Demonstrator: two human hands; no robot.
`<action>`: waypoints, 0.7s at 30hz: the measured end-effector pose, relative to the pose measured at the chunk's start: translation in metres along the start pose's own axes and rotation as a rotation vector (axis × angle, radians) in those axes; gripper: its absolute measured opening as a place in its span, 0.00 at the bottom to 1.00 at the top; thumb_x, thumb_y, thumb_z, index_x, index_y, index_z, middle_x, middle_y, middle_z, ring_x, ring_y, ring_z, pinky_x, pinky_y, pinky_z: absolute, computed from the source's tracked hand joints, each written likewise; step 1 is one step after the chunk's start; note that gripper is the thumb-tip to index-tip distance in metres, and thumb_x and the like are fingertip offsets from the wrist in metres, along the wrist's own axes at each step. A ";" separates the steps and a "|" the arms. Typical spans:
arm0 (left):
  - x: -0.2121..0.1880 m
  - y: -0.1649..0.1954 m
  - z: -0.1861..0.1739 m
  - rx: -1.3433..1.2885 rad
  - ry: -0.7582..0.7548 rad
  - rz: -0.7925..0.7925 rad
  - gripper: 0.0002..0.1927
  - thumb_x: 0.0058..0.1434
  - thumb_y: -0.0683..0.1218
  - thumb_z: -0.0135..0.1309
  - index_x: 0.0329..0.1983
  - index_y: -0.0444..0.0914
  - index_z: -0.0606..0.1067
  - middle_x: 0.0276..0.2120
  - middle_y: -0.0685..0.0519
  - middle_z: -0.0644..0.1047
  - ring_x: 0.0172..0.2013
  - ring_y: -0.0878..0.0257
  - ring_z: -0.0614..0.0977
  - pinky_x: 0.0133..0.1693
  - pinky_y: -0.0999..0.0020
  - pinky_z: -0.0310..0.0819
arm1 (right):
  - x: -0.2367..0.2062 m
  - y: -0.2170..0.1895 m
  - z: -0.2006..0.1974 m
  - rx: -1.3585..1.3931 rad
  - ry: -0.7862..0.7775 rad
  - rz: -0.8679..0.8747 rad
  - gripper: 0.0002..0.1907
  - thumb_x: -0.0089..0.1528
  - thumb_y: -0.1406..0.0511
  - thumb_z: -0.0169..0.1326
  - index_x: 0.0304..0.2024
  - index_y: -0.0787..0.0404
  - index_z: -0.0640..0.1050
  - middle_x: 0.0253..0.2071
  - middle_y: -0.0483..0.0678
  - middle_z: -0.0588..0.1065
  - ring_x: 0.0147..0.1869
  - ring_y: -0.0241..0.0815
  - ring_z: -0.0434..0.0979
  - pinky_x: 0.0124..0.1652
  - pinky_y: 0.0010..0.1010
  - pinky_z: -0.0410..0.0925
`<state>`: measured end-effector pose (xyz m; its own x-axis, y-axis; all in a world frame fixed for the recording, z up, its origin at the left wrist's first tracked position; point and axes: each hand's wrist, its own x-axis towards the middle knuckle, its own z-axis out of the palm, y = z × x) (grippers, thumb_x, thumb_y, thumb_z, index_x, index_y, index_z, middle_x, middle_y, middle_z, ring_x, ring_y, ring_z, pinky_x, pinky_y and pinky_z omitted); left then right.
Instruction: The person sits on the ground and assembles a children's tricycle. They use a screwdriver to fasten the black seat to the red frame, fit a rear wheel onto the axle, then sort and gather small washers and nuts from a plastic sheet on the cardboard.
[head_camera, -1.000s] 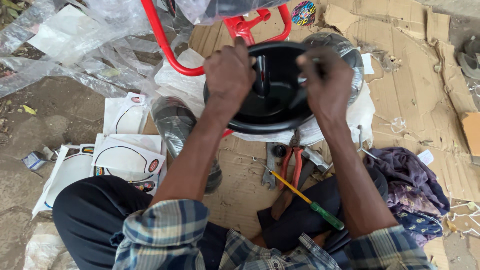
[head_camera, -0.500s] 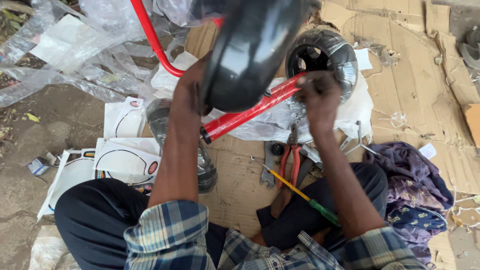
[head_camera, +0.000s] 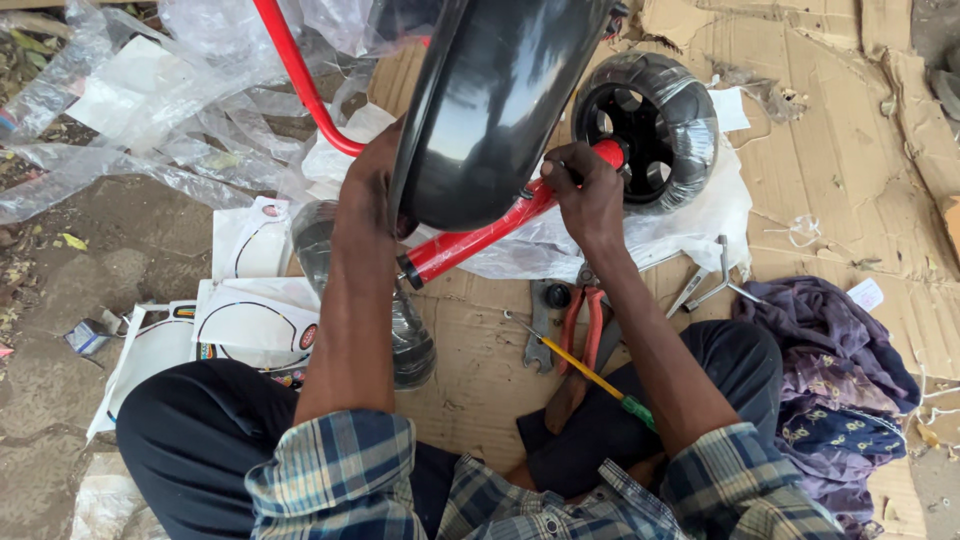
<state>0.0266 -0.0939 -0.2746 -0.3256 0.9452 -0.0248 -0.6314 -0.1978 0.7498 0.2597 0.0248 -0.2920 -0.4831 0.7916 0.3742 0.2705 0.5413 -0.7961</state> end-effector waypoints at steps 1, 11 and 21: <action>0.000 0.002 0.004 0.019 0.044 -0.022 0.30 0.61 0.47 0.58 0.67 0.34 0.72 0.47 0.42 0.81 0.38 0.60 0.84 0.37 0.68 0.79 | -0.001 0.005 0.001 -0.013 0.002 -0.034 0.06 0.64 0.68 0.59 0.41 0.67 0.80 0.31 0.50 0.80 0.35 0.35 0.80 0.39 0.29 0.72; -0.001 0.017 0.047 1.635 0.398 0.090 0.19 0.56 0.56 0.66 0.49 0.46 0.82 0.42 0.45 0.82 0.46 0.46 0.83 0.49 0.52 0.76 | -0.013 0.046 -0.005 -0.021 -0.042 0.014 0.08 0.66 0.70 0.54 0.45 0.69 0.77 0.42 0.51 0.80 0.44 0.43 0.77 0.43 0.34 0.72; 0.019 -0.025 0.028 1.820 0.461 0.622 0.21 0.48 0.53 0.68 0.41 0.38 0.78 0.45 0.40 0.78 0.49 0.40 0.80 0.46 0.44 0.72 | -0.024 0.034 0.006 0.931 0.191 0.364 0.09 0.69 0.65 0.49 0.48 0.62 0.77 0.44 0.44 0.77 0.45 0.35 0.77 0.44 0.29 0.72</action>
<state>0.0558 -0.0636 -0.2747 -0.4933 0.6761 0.5473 0.8656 0.3192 0.3858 0.2757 0.0219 -0.3306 -0.3374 0.9405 0.0402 -0.4204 -0.1124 -0.9003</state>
